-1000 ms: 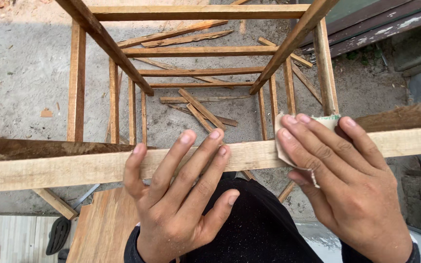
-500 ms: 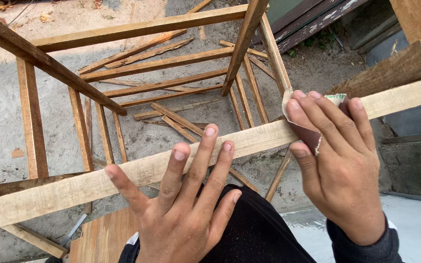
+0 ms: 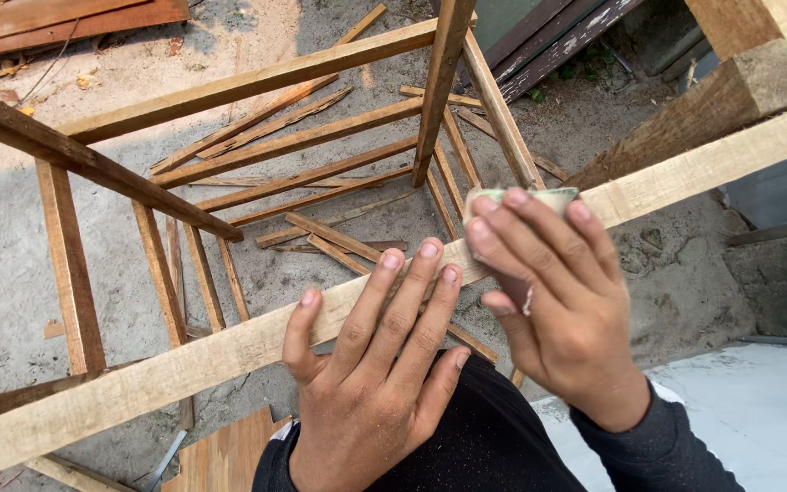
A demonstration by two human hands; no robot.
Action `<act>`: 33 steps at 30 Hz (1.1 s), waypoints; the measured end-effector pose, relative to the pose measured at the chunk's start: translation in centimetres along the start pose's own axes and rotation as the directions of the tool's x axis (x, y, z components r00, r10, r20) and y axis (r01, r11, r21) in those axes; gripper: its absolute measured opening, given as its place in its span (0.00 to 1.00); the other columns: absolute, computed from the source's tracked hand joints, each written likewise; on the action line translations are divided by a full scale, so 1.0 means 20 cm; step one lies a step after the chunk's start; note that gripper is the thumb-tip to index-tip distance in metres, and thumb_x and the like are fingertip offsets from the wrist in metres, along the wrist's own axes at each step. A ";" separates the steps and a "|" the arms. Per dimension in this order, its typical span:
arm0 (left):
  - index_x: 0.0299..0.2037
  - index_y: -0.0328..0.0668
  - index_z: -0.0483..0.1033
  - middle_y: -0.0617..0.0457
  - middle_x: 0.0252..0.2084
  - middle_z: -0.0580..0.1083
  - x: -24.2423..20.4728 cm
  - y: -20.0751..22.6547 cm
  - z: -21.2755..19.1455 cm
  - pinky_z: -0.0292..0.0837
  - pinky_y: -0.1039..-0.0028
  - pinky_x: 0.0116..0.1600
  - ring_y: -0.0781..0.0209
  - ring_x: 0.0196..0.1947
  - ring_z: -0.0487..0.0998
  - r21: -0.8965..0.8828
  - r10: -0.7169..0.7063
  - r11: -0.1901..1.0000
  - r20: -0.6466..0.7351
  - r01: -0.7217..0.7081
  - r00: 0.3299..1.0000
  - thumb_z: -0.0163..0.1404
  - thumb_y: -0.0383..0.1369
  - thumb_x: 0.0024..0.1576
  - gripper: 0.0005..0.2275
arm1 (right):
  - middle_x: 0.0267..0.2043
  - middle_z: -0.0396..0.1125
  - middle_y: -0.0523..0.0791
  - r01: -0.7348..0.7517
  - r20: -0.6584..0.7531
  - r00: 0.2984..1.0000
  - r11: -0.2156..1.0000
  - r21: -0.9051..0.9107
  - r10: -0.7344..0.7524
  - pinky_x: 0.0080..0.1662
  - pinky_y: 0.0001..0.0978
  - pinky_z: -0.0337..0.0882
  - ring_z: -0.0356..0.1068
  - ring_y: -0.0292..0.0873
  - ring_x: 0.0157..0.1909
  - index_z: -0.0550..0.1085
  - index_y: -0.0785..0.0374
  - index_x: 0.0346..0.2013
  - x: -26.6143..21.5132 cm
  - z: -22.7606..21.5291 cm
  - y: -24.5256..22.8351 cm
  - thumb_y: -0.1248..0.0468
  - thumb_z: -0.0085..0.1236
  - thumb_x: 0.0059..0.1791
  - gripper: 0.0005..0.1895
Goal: The person sands the surface and edges of a wooden frame structure using a piece of sandpaper.
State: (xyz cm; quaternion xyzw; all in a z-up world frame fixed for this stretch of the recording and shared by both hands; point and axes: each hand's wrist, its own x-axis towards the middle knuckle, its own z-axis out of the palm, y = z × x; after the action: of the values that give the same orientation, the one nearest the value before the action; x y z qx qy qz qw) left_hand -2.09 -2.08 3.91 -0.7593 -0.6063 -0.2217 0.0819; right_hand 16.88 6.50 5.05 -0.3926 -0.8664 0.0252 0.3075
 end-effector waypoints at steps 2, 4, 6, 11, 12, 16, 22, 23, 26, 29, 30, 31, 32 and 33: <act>0.67 0.61 0.71 0.65 0.72 0.65 0.01 0.00 0.01 0.30 0.58 0.76 0.68 0.72 0.60 -0.025 0.012 1.000 -0.004 -0.012 1.000 0.46 0.53 0.66 0.22 | 0.61 0.72 0.46 0.041 -0.022 0.999 0.999 -0.007 -0.041 0.74 0.43 0.48 0.64 0.46 0.69 0.76 0.61 0.57 -0.01 0.03 0.00 0.53 0.45 0.58 0.20; 0.66 0.63 0.71 0.66 0.72 0.65 0.00 -0.01 0.03 0.29 0.59 0.76 0.68 0.71 0.60 -0.048 0.022 0.999 -0.001 -0.022 1.000 0.45 0.54 0.65 0.21 | 0.60 0.73 0.44 0.025 -0.058 0.998 0.999 -0.034 -0.027 0.75 0.42 0.47 0.66 0.44 0.69 0.77 0.59 0.54 0.01 0.01 0.10 0.54 0.43 0.59 0.19; 0.65 0.63 0.72 0.66 0.71 0.66 0.00 -0.02 0.03 0.29 0.59 0.75 0.68 0.71 0.60 -0.061 0.022 0.998 0.004 -0.022 1.000 0.43 0.54 0.65 0.21 | 0.60 0.71 0.45 -0.161 -0.135 0.978 0.987 -0.012 0.158 0.75 0.43 0.48 0.65 0.43 0.69 0.75 0.59 0.55 0.01 -0.07 0.15 0.54 0.40 0.60 0.18; 0.67 0.62 0.72 0.68 0.70 0.68 -0.01 -0.03 0.04 0.27 0.62 0.77 0.70 0.72 0.60 -0.008 0.070 0.997 -0.026 -0.070 0.997 0.40 0.54 0.67 0.21 | 0.59 0.71 0.45 -0.133 -0.151 0.980 0.991 0.010 0.133 0.75 0.42 0.48 0.65 0.45 0.68 0.74 0.58 0.55 -0.01 0.01 0.08 0.53 0.39 0.60 0.19; 0.67 0.61 0.72 0.68 0.70 0.68 -0.01 -0.04 0.04 0.26 0.61 0.77 0.70 0.72 0.60 0.002 0.082 0.997 -0.032 -0.082 0.996 0.40 0.53 0.68 0.22 | 0.59 0.72 0.46 -0.091 -0.109 0.990 0.996 0.002 0.091 0.75 0.42 0.48 0.65 0.46 0.68 0.75 0.59 0.56 -0.04 0.04 0.03 0.53 0.42 0.60 0.19; 0.65 0.56 0.72 0.62 0.71 0.67 0.01 0.02 -0.02 0.22 0.51 0.77 0.64 0.75 0.53 -0.129 0.033 0.991 0.048 -0.027 0.998 0.40 0.54 0.67 0.23 | 0.59 0.74 0.44 -0.008 -0.074 0.997 1.000 -0.026 0.006 0.77 0.41 0.45 0.67 0.44 0.68 0.76 0.54 0.55 -0.06 0.01 0.17 0.52 0.44 0.59 0.18; 0.67 0.48 0.68 0.53 0.74 0.61 0.08 0.20 0.03 0.19 0.41 0.75 0.57 0.77 0.43 -0.205 0.034 0.979 0.084 -0.016 0.996 0.45 0.52 0.64 0.25 | 0.59 0.70 0.42 -0.241 -0.161 0.957 0.970 0.026 0.242 0.76 0.42 0.48 0.65 0.42 0.69 0.73 0.55 0.55 -0.03 -0.21 0.47 0.54 0.42 0.61 0.15; 0.68 0.47 0.68 0.53 0.74 0.60 0.11 0.25 0.06 0.20 0.41 0.75 0.57 0.77 0.44 -0.211 0.021 0.978 0.099 0.000 0.995 0.45 0.52 0.64 0.27 | 0.60 0.70 0.43 -0.187 -0.156 0.970 0.982 0.019 0.188 0.75 0.43 0.48 0.65 0.43 0.69 0.73 0.56 0.55 -0.01 -0.20 0.49 0.55 0.42 0.60 0.16; 0.70 0.46 0.65 0.53 0.75 0.59 0.18 0.37 0.13 0.24 0.45 0.76 0.59 0.77 0.47 -0.154 -0.023 0.987 0.116 0.041 0.993 0.47 0.52 0.63 0.29 | 0.61 0.72 0.45 -0.045 -0.105 0.993 0.999 0.020 0.047 0.74 0.42 0.48 0.65 0.46 0.69 0.74 0.58 0.57 -0.06 -0.13 0.47 0.55 0.44 0.59 0.17; 0.71 0.46 0.64 0.54 0.75 0.60 0.25 0.46 0.18 0.28 0.49 0.77 0.61 0.77 0.50 -0.109 -0.087 0.989 0.105 0.098 0.991 0.49 0.52 0.63 0.29 | 0.62 0.72 0.43 0.089 -0.040 0.995 0.995 0.035 -0.087 0.75 0.42 0.48 0.65 0.44 0.70 0.75 0.57 0.58 -0.12 -0.14 0.54 0.55 0.47 0.60 0.17; 0.71 0.47 0.63 0.54 0.75 0.60 0.26 0.48 0.18 0.29 0.51 0.78 0.61 0.77 0.51 -0.100 -0.107 0.988 0.103 0.118 0.989 0.49 0.51 0.63 0.29 | 0.63 0.71 0.42 0.097 -0.036 0.995 0.995 0.023 -0.096 0.75 0.42 0.48 0.65 0.43 0.70 0.76 0.56 0.58 -0.12 -0.16 0.61 0.55 0.47 0.61 0.16; 0.71 0.49 0.64 0.55 0.75 0.61 0.27 0.49 0.20 0.30 0.52 0.78 0.61 0.76 0.52 -0.061 -0.118 0.991 0.072 0.123 0.990 0.49 0.51 0.63 0.28 | 0.64 0.71 0.40 0.106 -0.033 0.994 0.994 0.011 -0.106 0.76 0.43 0.48 0.64 0.41 0.71 0.77 0.55 0.57 -0.13 -0.17 0.68 0.55 0.47 0.61 0.15; 0.71 0.51 0.65 0.57 0.74 0.62 0.27 0.50 0.22 0.30 0.54 0.78 0.61 0.75 0.53 -0.026 -0.123 0.992 0.046 0.124 0.991 0.50 0.51 0.64 0.27 | 0.62 0.73 0.43 0.064 -0.095 0.993 0.997 -0.037 -0.067 0.73 0.42 0.52 0.61 0.43 0.70 0.78 0.56 0.56 -0.13 -0.18 0.77 0.55 0.48 0.60 0.16; 0.71 0.53 0.66 0.58 0.74 0.63 0.27 0.50 0.24 0.30 0.56 0.78 0.62 0.75 0.55 0.009 -0.127 0.992 0.019 0.126 0.992 0.50 0.50 0.64 0.26 | 0.60 0.74 0.45 0.018 -0.158 0.987 0.996 -0.082 -0.031 0.70 0.41 0.55 0.57 0.46 0.69 0.80 0.58 0.54 -0.14 -0.20 0.86 0.55 0.49 0.59 0.16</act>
State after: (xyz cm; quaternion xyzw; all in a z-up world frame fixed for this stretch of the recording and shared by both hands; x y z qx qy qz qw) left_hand 9.55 2.11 3.52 -0.7211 -0.6549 -0.2165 0.0647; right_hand 31.89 15.54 1.93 -0.3947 -0.8442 -0.0447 0.3599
